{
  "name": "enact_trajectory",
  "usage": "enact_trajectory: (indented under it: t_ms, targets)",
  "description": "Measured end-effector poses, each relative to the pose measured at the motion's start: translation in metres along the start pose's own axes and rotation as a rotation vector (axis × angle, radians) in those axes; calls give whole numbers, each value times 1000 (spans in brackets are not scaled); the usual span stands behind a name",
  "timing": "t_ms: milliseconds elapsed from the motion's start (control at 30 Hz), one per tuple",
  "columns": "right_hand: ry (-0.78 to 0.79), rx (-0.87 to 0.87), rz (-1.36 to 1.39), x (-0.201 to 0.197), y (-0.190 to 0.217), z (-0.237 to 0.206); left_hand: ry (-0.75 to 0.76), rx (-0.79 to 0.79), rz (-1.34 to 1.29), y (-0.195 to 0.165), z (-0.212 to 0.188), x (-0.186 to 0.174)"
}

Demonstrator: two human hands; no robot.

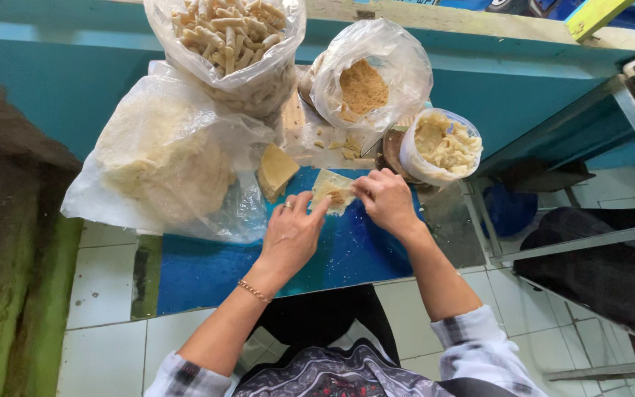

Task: The person sits at a small table and folds thin square dough wrappers one at a time, pressing each fold closed and placing the folded piece on the table in a row. They occasionally reach into a plastic bag to take a new wrapper and place finished folded pieces in a container.

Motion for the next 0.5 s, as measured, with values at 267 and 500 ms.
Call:
enact_trajectory:
  t_ms: [267,500]
  targets:
    - [-116,-95,-82,-5,5,-2,77,11,162,-7,18,17]
    - [-78,116,161,-10,-38,16,41,-39,-60,7,11,18]
Point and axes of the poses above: each hand's wrist, its own z-axis towards the middle knuckle, its own x-axis out of the palm, y = z × x, the point moved 7 cm from there along z, towards the middle knuckle, and after that the axes turned 5 degrees about y, right-handed, at the moved point
